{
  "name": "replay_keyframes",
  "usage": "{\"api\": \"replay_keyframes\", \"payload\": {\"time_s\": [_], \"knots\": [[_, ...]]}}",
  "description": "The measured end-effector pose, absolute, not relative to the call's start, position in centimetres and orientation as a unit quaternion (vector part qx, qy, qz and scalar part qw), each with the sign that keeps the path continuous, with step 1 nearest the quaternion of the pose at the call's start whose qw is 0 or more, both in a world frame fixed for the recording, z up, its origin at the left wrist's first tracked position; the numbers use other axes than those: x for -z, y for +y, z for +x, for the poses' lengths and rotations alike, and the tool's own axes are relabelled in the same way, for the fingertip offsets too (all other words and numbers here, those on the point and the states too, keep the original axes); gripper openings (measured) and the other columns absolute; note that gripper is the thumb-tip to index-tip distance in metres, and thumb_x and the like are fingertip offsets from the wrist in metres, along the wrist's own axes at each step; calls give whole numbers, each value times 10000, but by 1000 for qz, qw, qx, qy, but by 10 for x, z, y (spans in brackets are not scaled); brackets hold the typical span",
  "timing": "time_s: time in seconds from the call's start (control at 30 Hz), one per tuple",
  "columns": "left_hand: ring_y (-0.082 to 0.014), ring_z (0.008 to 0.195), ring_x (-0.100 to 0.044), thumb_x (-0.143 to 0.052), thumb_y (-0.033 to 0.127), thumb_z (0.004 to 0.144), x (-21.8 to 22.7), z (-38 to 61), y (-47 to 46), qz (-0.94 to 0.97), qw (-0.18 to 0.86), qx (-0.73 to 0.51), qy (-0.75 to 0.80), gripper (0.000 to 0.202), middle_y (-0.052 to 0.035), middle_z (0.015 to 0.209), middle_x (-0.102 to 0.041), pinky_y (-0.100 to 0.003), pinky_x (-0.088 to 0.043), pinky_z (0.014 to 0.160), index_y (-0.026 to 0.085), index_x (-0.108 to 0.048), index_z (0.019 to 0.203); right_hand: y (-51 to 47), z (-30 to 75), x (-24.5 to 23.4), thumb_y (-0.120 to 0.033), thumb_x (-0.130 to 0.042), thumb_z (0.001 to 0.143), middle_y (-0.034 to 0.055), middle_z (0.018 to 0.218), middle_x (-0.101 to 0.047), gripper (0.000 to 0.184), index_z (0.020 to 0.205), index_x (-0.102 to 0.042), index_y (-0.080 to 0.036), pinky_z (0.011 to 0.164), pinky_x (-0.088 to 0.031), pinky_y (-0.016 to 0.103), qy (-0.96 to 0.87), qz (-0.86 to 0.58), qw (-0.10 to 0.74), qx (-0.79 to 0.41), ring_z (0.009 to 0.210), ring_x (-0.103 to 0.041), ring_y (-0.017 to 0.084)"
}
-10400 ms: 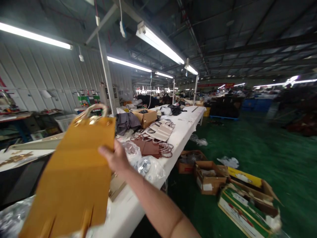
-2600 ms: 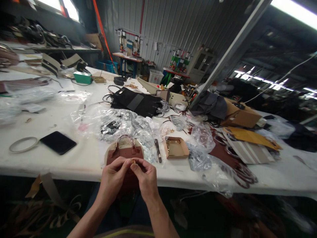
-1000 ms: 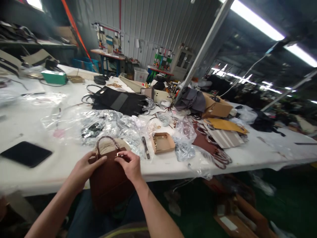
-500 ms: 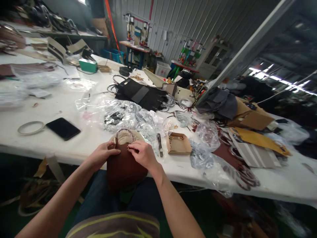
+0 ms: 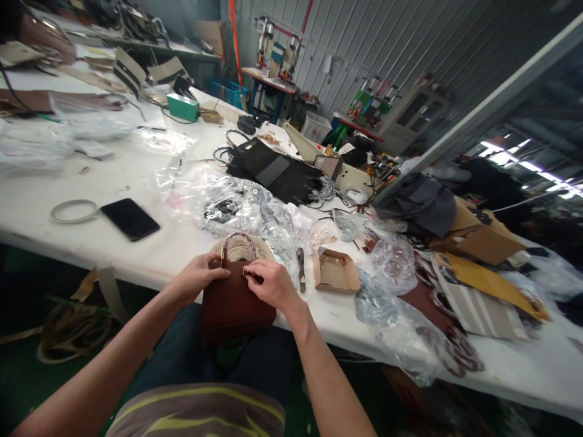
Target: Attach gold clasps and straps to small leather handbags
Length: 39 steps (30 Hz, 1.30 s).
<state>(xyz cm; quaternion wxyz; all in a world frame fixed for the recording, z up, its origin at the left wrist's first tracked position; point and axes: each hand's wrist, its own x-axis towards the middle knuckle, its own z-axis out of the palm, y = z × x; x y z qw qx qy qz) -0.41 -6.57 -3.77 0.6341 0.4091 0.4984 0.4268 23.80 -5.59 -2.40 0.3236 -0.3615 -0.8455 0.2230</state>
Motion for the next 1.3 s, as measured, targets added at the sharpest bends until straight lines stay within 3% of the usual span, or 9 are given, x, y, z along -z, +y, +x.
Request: {"api": "replay_keyframes", "payload": {"time_s": [0.33, 0.6, 0.9, 1.13, 1.3], "knots": [[-293, 817, -722, -823, 285, 635, 41, -2, -65, 418, 606, -439, 515, 259, -58, 823, -772, -353, -542, 705, 178, -750, 859, -58, 235, 27, -161, -714, 1015, 72, 1138, -854, 275, 1205, -879, -273, 923, -668, 382, -835, -369, 341, -224, 1013, -818, 245], [-274, 833, -711, -807, 316, 668, 42, 0, -66, 436, 588, -438, 522, 259, -55, 859, -778, -332, -509, 702, 179, -744, 878, -54, 231, 28, -124, -685, 1013, 79, 1116, -833, 234, 1105, -860, -249, 915, -654, 371, -869, -361, 282, -187, 994, -800, 239], [-249, 787, -685, -774, 297, 618, 42, 4, -65, 424, 594, -439, 525, 300, -49, 847, -776, -315, -474, 675, 188, -741, 895, -53, 227, 34, -132, -668, 1016, 86, 1074, -817, 212, 1039, -844, -248, 873, -642, 369, -873, -366, 281, -155, 960, -782, 241], [-234, 772, -671, -814, 324, 619, 47, 1, -68, 409, 611, -446, 510, 266, -41, 808, -754, -306, -448, 675, 180, -723, 823, -43, 234, 30, -173, -646, 1038, 75, 1095, -825, 224, 1038, -857, -247, 896, -643, 355, -882, -310, 276, -224, 971, -788, 225], [-252, 801, -694, -829, 321, 603, 43, 3, -68, 395, 619, -442, 514, 310, -64, 841, -784, -321, -475, 703, 171, -738, 858, -44, 231, 29, -183, -637, 1077, 70, 1069, -819, 260, 997, -872, -263, 885, -640, 338, -896, -323, 241, -186, 941, -774, 215]]}}
